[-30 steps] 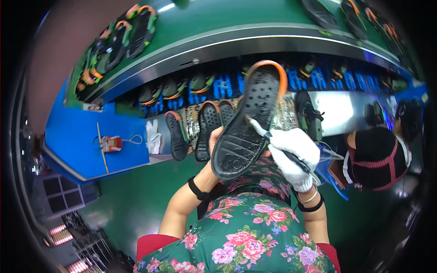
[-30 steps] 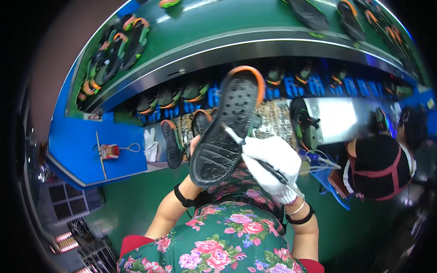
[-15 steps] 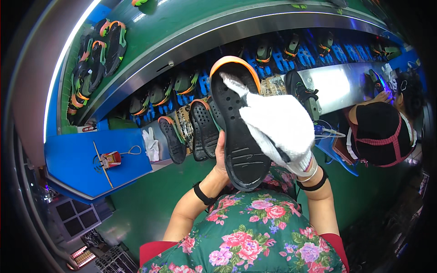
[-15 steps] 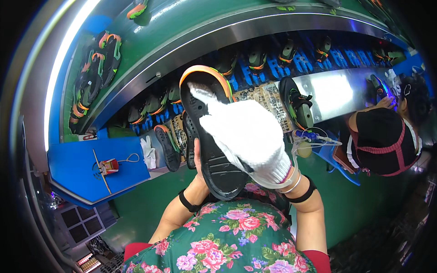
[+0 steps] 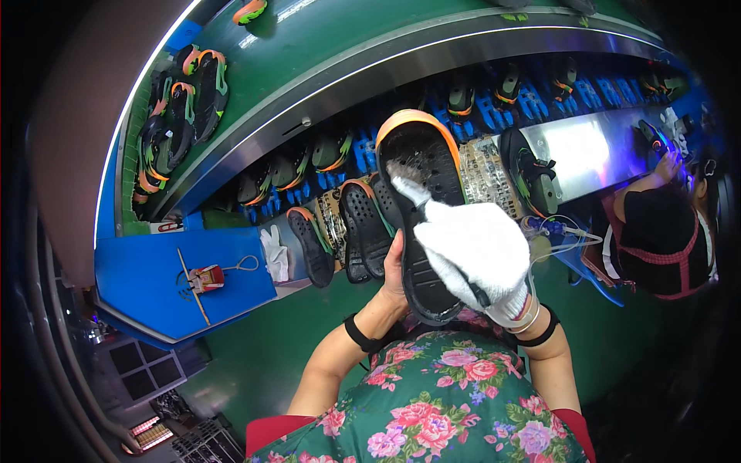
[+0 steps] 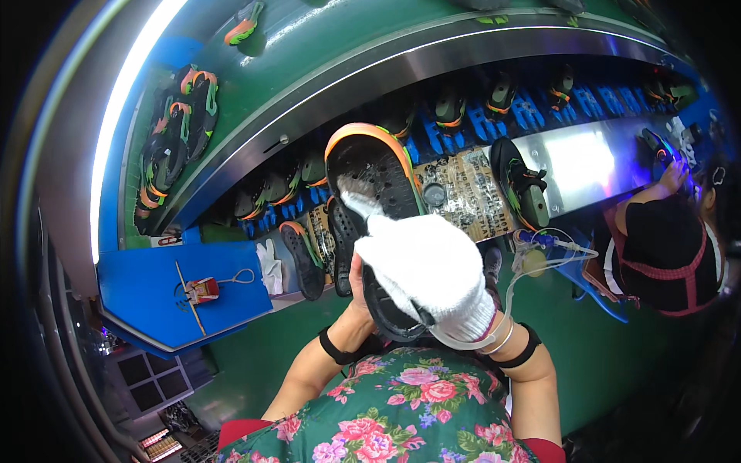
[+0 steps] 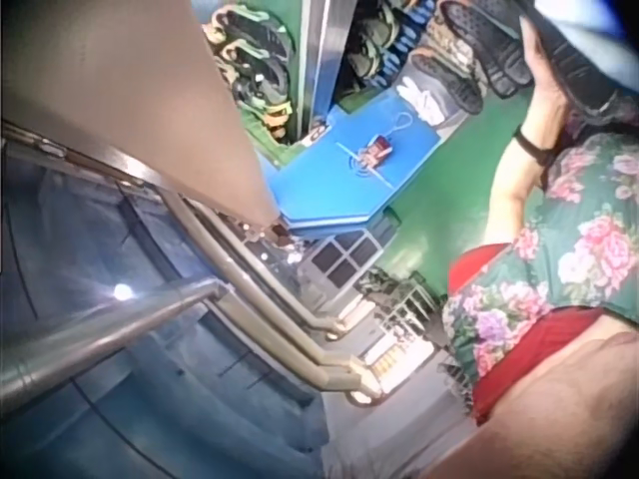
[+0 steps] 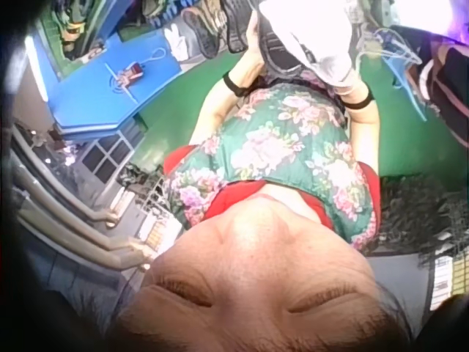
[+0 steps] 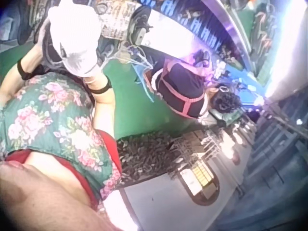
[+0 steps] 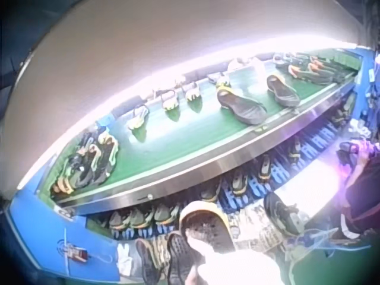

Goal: Applying adhesive or glue to shoe soles using a brush at a manufacturing workstation.

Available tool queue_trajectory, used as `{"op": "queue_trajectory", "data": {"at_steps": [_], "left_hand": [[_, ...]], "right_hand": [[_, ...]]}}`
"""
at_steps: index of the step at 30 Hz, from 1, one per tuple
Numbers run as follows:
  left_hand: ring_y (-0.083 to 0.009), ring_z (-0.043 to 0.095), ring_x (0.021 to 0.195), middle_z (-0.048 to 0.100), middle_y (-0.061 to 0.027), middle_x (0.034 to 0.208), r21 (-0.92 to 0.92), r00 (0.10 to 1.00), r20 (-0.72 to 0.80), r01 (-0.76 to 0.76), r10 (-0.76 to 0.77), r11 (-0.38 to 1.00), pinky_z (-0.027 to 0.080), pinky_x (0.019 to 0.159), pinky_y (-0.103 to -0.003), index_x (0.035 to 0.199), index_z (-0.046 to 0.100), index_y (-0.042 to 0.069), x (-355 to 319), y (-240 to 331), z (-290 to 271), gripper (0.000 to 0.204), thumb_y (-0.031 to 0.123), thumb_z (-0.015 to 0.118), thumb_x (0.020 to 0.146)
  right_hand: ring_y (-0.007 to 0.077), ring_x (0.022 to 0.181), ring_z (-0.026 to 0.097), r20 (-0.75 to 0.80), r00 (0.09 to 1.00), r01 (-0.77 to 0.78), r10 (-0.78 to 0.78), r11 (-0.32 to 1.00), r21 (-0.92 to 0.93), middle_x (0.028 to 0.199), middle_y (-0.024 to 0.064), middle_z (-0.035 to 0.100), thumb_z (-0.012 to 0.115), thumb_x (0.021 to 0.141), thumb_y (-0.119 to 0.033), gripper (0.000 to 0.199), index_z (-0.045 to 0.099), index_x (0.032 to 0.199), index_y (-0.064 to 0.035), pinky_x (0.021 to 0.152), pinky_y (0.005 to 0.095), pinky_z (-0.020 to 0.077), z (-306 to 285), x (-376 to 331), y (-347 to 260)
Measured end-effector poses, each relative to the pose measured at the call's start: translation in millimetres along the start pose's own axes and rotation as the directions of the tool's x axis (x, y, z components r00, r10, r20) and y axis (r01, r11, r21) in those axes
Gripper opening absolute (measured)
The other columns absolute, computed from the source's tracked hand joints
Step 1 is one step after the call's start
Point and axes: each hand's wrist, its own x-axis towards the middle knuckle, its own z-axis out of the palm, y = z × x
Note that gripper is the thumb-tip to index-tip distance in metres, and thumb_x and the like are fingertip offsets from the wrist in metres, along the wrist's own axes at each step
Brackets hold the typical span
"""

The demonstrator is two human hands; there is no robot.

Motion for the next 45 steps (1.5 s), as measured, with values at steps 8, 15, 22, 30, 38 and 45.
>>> {"op": "queue_trajectory", "data": {"at_steps": [8,15,22,30,38,45], "left_hand": [[-0.0331,0.057,0.134,0.057,-0.0158,0.148,0.277,0.971,-0.203,-0.067,0.126,0.959,0.043,0.116,-0.050,0.152,0.048,0.010,19,9,18,0.082,0.073,0.041,0.099],[-0.0356,0.042,0.147,0.032,-0.0163,0.166,0.141,0.986,-0.016,-0.161,0.165,0.977,0.034,0.122,-0.055,0.165,0.022,0.013,31,23,26,0.099,0.081,0.038,0.095],[-0.0461,0.055,0.133,0.051,-0.0216,0.151,0.301,0.993,0.082,-0.105,0.084,0.948,0.048,0.108,-0.063,0.163,0.024,0.010,45,29,41,0.106,0.085,0.042,0.090],[-0.0508,0.061,0.121,0.050,-0.0270,0.147,0.103,0.967,0.251,-0.068,0.040,0.992,0.053,0.100,-0.066,0.161,0.030,0.015,61,38,48,0.105,0.089,0.042,0.087],[-0.0538,0.062,0.116,0.047,-0.0290,0.150,0.029,0.971,0.218,-0.104,0.095,0.994,0.054,0.097,-0.068,0.161,0.028,0.024,66,41,43,0.100,0.090,0.039,0.087],[-0.0493,0.055,0.128,0.048,-0.0328,0.146,0.020,0.943,0.269,-0.208,0.195,0.978,0.055,0.096,-0.063,0.158,0.034,0.016,72,39,53,0.100,0.087,0.045,0.088]], "right_hand": [[0.0299,0.088,0.073,-0.136,0.989,-0.052,0.063,0.995,0.086,0.102,0.0159,0.076,0.081,0.074,0.002,0.031,0.078,0.104,-0.0055,0.079,0.0383,0.0568,-2,4,6],[0.0268,0.092,0.074,-0.182,0.967,-0.115,0.178,0.943,0.313,0.101,0.0148,0.077,0.080,0.076,0.003,0.021,0.077,0.096,-0.0034,0.081,0.0365,0.0577,14,-1,13],[0.0287,0.093,0.073,-0.087,0.993,-0.053,0.082,0.956,0.287,0.103,0.0132,0.077,0.081,0.076,0.000,0.028,0.079,0.103,-0.0066,0.087,0.0399,0.0584,25,-10,4],[0.0251,0.092,0.074,-0.075,0.997,0.020,-0.009,0.989,0.149,0.111,0.0107,0.077,0.083,0.075,-0.003,0.033,0.079,0.107,-0.0100,0.081,0.0384,0.0573,32,-21,3],[0.0286,0.098,0.073,0.009,1.000,-0.014,0.012,0.987,0.162,0.110,0.0110,0.077,0.082,0.076,-0.002,0.037,0.078,0.112,-0.0113,0.082,0.0386,0.0576,20,-27,3],[0.0271,0.090,0.074,-0.094,0.992,-0.051,0.084,0.949,0.311,0.105,0.0095,0.077,0.082,0.076,-0.002,0.028,0.079,0.103,-0.0100,0.078,0.0372,0.0584,14,-28,15]]}}
